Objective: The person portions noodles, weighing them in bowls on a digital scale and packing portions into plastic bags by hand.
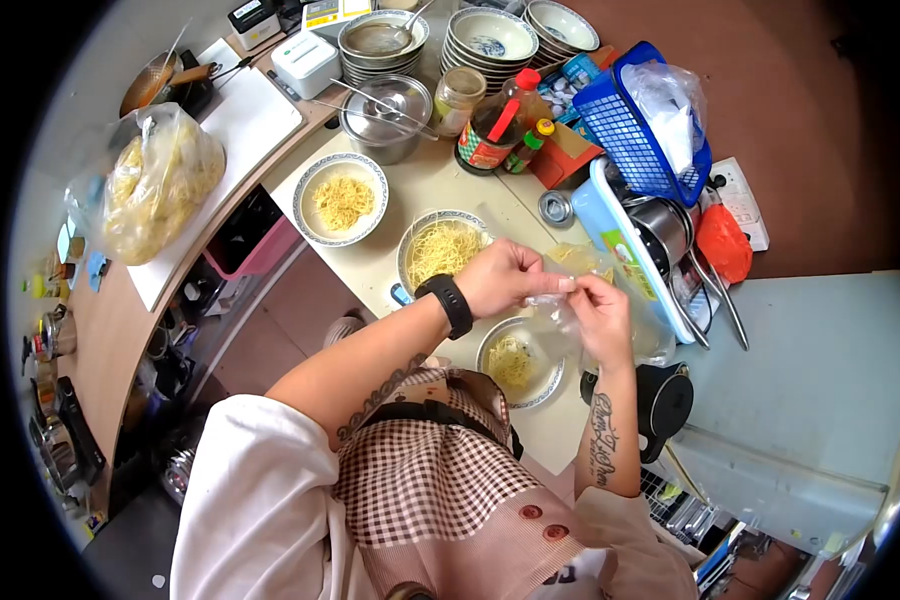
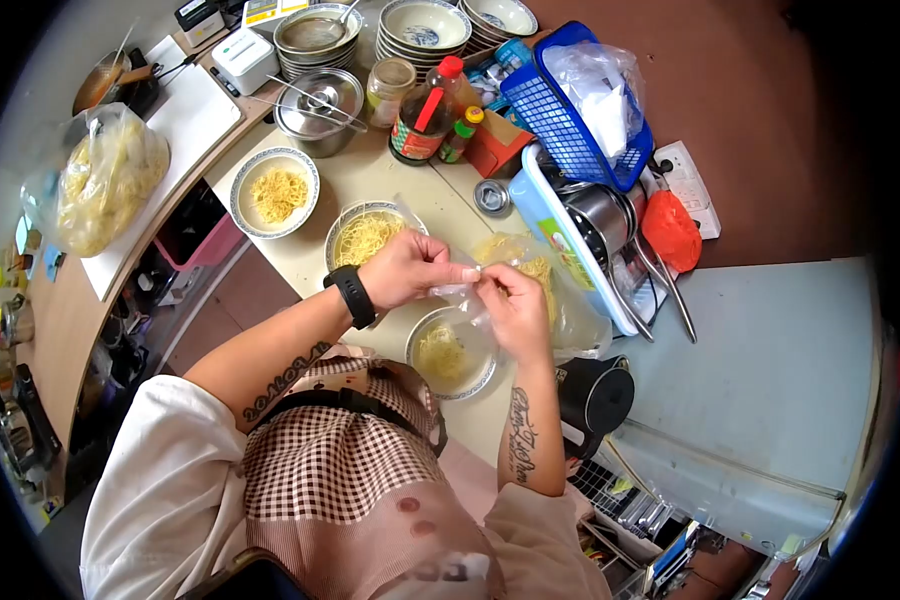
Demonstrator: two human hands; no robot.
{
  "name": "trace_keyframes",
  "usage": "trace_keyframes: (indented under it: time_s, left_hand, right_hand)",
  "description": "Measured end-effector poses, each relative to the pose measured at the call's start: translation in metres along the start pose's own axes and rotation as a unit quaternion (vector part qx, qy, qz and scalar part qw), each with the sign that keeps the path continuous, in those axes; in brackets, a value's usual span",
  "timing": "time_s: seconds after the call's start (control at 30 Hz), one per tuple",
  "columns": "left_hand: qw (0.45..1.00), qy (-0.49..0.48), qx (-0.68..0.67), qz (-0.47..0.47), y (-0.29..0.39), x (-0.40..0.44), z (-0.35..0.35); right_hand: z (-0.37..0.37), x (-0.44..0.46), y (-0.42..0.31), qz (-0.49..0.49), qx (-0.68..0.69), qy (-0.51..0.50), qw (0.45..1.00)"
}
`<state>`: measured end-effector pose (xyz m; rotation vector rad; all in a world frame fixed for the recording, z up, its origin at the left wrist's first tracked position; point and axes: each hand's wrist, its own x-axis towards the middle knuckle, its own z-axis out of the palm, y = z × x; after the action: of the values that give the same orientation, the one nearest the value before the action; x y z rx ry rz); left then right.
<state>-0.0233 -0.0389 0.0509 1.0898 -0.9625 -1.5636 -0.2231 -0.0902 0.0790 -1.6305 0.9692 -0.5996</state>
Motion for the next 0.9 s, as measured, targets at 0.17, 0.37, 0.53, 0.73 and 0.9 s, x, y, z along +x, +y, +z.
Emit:
trace_keyframes:
  time_s: [0.17,0.37,0.53,0.73,0.9]
  left_hand:
    - [0.994,0.007,-0.052,-0.096,-0.013,-0.009,-0.004]
    - [0.978,-0.027,-0.185,-0.096,-0.033,0.0,-0.002]
    - [0.98,0.048,-0.181,-0.07,-0.026,0.002,-0.005]
    - [0.966,0.052,-0.232,-0.099,-0.016,0.003,0.001]
    - [0.992,0.078,-0.086,-0.059,-0.036,0.015,-0.026]
  right_hand:
    - [0.009,-0.002,0.009,0.002,0.032,0.05,0.998]
    - [0.015,0.0,-0.002,-0.057,-0.06,-0.001,0.997]
    - [0.0,-0.001,0.008,-0.047,-0.11,0.005,0.993]
    - [0.002,-0.006,0.0,0.095,0.126,0.018,0.987]
    - [-0.06,0.02,0.022,-0.039,0.107,0.233,0.966]
